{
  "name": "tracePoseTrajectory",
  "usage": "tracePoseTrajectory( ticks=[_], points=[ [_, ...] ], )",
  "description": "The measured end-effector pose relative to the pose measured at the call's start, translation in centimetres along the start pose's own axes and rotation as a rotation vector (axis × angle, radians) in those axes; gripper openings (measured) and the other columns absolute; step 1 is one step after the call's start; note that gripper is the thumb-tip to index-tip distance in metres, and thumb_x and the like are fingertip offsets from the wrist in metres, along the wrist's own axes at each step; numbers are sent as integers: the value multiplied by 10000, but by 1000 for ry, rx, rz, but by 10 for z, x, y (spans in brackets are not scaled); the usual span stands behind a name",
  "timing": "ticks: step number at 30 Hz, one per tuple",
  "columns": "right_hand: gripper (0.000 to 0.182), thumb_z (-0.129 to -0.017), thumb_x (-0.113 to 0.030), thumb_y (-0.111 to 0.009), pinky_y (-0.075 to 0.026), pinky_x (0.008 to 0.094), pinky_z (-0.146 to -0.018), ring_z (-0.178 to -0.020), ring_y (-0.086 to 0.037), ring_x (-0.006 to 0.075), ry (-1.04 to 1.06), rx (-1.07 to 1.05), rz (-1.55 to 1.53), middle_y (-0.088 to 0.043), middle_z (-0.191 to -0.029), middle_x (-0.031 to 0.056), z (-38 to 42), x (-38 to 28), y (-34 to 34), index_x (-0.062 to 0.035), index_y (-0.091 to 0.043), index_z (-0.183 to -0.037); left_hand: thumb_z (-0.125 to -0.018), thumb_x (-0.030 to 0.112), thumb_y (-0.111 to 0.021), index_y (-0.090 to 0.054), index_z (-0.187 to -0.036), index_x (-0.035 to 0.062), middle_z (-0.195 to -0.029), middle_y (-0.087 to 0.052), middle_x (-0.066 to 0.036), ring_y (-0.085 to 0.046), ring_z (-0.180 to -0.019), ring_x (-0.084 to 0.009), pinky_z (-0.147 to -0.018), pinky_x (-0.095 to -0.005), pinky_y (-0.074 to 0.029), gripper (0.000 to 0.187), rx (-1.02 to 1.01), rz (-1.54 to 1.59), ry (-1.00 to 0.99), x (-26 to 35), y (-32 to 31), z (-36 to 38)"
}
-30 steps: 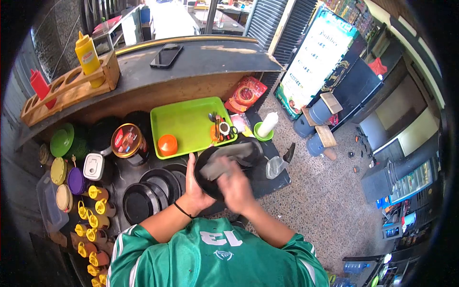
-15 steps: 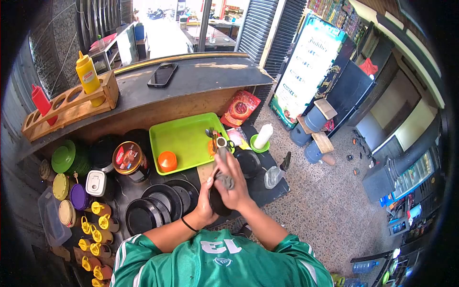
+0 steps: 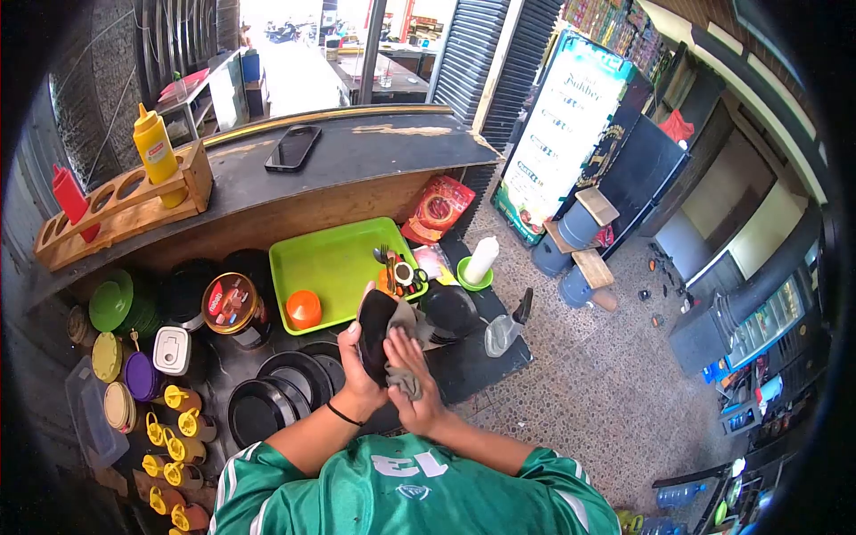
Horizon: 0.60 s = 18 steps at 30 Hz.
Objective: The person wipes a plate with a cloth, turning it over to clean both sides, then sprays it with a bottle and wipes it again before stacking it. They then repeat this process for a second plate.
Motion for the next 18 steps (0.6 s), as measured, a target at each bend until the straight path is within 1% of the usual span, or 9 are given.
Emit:
tracePoseTrajectory(
  ticks=[6, 9, 10, 12, 13, 14, 16, 17, 18],
  points=[
    [751, -1067, -390, -624, -219, 580, -1300, -1626, -268, 472, -146, -3, -728, -320, -1732, 288, -2, -1, -7, 10, -395, -1660, -1103, 693, -320, -298, -1726, 187, -1615, -531, -134, -545, -1438, -291, -1237, -455, -403, 803, 227, -10, -118, -8, 13, -7],
    [940, -925, -518, -797, -263, 617, -1276, -1613, -288, 488, 103, -1, 207, -331, -1724, 294, -26, -2, 15, -77, -425, -1668, -1112, 681, -323, -315, -1716, 229, -1617, -508, -140, -541, -1437, -330, -1222, -500, -422, 755, 141, 269, 71, -13, 25, -4],
    [940, -925, -518, -797, -263, 617, -1276, -1613, -288, 488, 104, -1, 211, -331, -1724, 294, -24, -1, 18, -77, -425, -1668, -1115, 674, -320, -330, -1709, 237, -1625, -492, -142, -536, -1441, -338, -1214, -513, -430, 737, 157, 411, 156, -20, 31, -5],
    [937, -921, -497, -809, -229, 632, -1286, -1601, -332, 465, 122, -142, 24, -380, -1702, 286, -29, -2, 18, -60, -431, -1660, -1109, 682, -338, -393, -1675, 215, -1503, -598, -150, -583, -1378, -329, -1186, -517, -459, 736, 155, 251, -37, -12, 24, -10],
    [852, -932, -435, -809, -367, 593, -1235, -1516, -480, 455, 165, -113, 97, -528, -1601, 277, -28, -8, 21, -42, -488, -1617, -1116, 660, -354, -399, -1668, 211, -1464, -614, -139, -594, -1348, -316, -1187, -505, -455, 714, 195, 99, -30, -9, 22, -10],
    [852, -932, -435, -809, -367, 593, -1235, -1516, -480, 455, 161, -114, 95, -528, -1601, 277, -22, -4, 19, -42, -488, -1617, -1123, 638, -370, -404, -1662, 206, -1425, -630, -129, -604, -1318, -303, -1187, -493, -450, 691, 241, -56, -17, -5, 20, -4],
    [710, -961, -375, -785, -528, 503, -1109, -1370, -630, 453, 79, 21, -70, -653, -1461, 266, -7, 9, 18, -7, -573, -1530, -1137, 570, -426, -486, -1597, 201, -1355, -650, -103, -614, -1273, -257, -1127, -451, -498, 593, 252, -74, 11, -1, 17, 5],
    [559, -982, -296, -769, -615, 436, -924, -1187, -744, 413, -43, 93, -97, -770, -1201, 223, -9, -1, 29, 14, -643, -1430, -1133, 529, -485, -557, -1513, 141, -1341, -672, -96, -649, -1225, -215, -1040, -397, -554, 548, 306, -155, -89, -1, 24, 1],
    [278, -1007, -250, -742, -581, 498, -939, -941, -767, 388, -516, 53, 14, -753, -904, 180, -16, -17, 42, -8, -735, -1144, -1119, 545, -511, -589, -1462, 76, -1367, -680, -131, -684, -1199, -244, -1026, -430, -573, 586, 314, -245, -184, -7, 51, -9]
  ],
)
Point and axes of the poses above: each hand's wrist, its own z-axis away from the middle knuckle, its own y-axis out of the back of the hand, x = y × z, the point moved 5 cm from there along -z, towards the middle knuckle
